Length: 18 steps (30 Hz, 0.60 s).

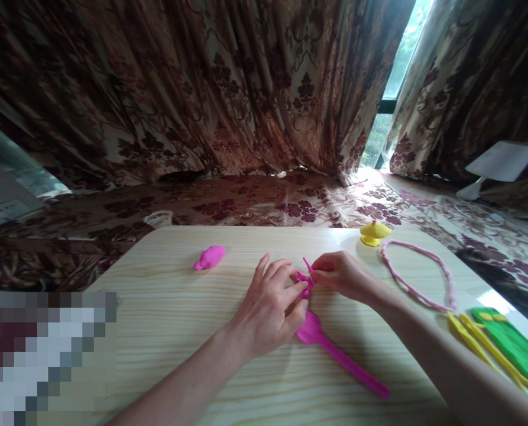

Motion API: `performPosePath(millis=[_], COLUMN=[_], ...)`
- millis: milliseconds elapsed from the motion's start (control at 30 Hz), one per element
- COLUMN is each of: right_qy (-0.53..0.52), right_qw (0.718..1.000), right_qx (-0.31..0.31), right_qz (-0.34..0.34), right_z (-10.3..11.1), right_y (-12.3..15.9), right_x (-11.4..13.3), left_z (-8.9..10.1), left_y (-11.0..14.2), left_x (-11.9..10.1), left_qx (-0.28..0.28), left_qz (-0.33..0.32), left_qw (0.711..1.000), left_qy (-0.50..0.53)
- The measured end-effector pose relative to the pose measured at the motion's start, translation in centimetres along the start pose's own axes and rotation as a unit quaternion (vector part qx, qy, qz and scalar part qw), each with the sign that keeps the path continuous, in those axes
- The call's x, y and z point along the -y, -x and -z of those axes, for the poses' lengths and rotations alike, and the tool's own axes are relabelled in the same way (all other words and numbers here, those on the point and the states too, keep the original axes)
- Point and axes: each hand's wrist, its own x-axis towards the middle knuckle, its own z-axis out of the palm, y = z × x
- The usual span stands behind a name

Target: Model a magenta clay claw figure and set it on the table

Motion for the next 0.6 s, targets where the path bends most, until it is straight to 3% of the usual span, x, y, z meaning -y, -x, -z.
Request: performPosePath(millis=[600], right_qy=[0.006], right_qw=[1.0], right_qx=[-0.024], right_qz=[-0.003], right_z=[-0.67], right_y=[0.43], right_x=[-0.01], left_z=[-0.4], left_y=[0.02], left_x=[-0.58], left_qx=[0.005], left_qz=[-0.011], left_qw=[1.0], left_qy=[-0.009])
